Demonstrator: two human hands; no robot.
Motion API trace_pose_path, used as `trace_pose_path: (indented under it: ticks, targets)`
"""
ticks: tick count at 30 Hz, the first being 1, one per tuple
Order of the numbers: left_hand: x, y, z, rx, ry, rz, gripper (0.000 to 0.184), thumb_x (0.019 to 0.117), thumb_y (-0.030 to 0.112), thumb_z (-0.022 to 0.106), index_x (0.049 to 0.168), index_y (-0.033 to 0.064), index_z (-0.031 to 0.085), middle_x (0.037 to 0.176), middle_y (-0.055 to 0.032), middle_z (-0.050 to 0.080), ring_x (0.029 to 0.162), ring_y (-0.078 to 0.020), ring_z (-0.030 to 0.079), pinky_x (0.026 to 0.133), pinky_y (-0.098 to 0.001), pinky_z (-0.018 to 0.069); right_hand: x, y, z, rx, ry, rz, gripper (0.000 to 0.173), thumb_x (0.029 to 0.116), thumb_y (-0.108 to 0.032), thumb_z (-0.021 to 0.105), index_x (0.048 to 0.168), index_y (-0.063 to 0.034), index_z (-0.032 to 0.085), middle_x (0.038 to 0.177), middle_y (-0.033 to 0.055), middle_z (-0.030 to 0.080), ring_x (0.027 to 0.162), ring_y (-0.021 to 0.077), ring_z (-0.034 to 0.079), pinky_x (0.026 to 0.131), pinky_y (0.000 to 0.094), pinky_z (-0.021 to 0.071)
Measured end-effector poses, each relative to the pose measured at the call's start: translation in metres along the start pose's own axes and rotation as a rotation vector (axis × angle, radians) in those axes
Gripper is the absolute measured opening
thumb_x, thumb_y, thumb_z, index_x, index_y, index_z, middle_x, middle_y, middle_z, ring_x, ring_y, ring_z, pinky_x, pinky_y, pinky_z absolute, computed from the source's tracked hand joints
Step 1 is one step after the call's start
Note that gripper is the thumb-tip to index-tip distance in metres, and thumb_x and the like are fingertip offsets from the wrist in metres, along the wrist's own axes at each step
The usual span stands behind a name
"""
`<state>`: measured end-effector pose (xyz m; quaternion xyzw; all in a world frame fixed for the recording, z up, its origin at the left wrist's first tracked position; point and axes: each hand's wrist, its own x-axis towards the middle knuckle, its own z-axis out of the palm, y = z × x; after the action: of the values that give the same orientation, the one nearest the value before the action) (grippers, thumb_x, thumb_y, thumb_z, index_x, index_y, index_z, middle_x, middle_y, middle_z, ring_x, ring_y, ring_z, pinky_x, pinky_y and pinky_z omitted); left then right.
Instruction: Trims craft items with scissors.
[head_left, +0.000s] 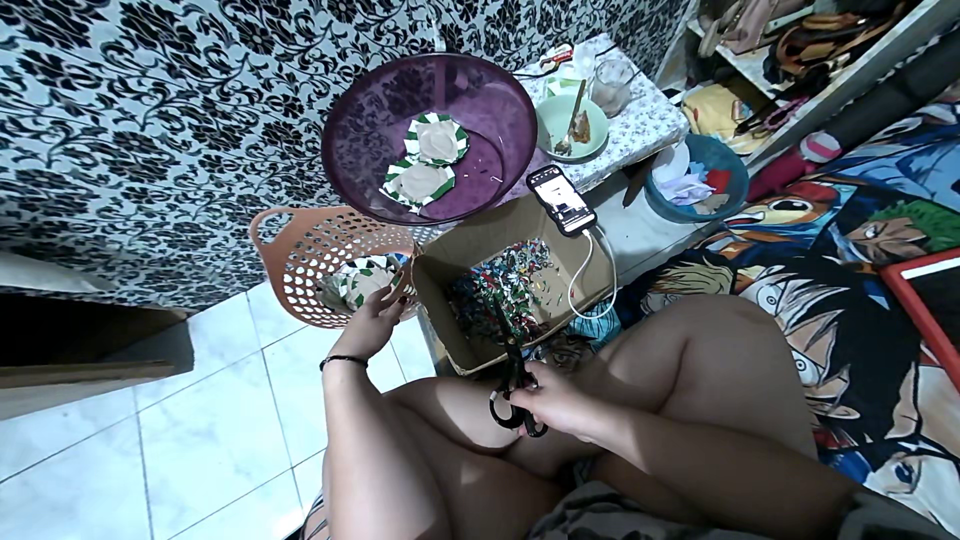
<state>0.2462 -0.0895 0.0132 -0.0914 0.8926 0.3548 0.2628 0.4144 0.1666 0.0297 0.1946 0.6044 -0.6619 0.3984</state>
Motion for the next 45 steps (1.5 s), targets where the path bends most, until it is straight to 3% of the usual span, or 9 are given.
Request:
trace_pose_path:
  ticks: [45]
  targets:
    - [-0.0015,0.0015,0.0002,0.009,-0.002,0.012,0.055,0.1102,0.027,0.046,0.156,0.0004,0.031,0.144,-0.0271,0.053,0.123,-0.0419,0.06,0.102,-0.0572,0.0468,-0.0004,-0.0005,0.0007,-0.003,0.01,0.011,0.041,0.1029,-0.013,0.058,0.138,0.0013,0.043,0.114,0.0153,0.06,0.08,0.0186,0.069,0.07,0.0324,0.0601]
